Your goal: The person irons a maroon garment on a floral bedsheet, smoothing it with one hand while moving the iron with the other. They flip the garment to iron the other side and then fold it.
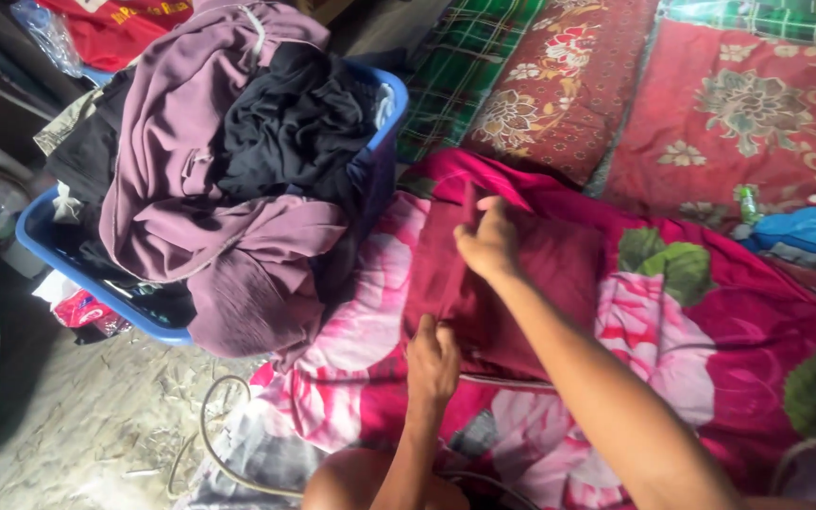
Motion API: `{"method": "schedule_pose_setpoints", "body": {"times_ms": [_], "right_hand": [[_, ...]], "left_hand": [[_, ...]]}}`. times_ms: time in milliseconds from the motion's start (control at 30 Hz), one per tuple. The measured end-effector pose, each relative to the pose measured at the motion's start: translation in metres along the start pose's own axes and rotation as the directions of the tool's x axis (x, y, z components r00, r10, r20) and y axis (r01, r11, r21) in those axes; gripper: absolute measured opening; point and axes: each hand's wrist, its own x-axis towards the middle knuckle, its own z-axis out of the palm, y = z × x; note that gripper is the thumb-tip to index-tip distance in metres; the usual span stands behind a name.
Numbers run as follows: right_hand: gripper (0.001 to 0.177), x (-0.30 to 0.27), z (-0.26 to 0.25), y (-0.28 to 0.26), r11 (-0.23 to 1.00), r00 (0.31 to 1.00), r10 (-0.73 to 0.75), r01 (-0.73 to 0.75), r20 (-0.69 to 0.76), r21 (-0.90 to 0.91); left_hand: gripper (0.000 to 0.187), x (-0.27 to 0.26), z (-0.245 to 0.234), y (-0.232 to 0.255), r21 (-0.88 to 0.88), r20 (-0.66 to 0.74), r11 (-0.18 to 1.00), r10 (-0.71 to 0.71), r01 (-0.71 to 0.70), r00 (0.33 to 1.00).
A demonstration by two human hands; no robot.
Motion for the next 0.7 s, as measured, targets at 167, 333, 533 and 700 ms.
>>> {"method": "schedule_pose_setpoints", "body": {"times_ms": [167, 333, 533, 700], "right_hand": [[0.052, -0.003, 0.053, -0.002, 0.997, 0.996, -0.011, 0.017, 0.086, -0.076], [0.058, 0.003, 0.075, 0.015, 0.99, 0.985, 0.004, 0.022, 0.175, -0.143], [0.054, -0.015, 0.01, 0.048, 0.999, 0.999, -0.045, 0.045, 0.017, 0.0], [0.051, -0.032, -0.084, 0.188, 0.982, 0.906, -0.055, -0.027, -0.42, -0.187]], "left_hand": [[0.032, 0.02, -0.014, -0.04, 0.033, -0.059, 0.995, -0.09, 0.092, 0.994], [0.028, 0.035, -0.007, -0.062, 0.231, -0.237, 0.973, 0.069, -0.013, 0.969], [0.041, 0.076, 0.017, -0.078, 0.669, -0.549, 0.721, 0.643, -0.181, 0.535], [0.042, 0.103, 0.024, -0.099, 0.466, -0.377, 0.823, 0.517, -0.325, 0.768]]}}
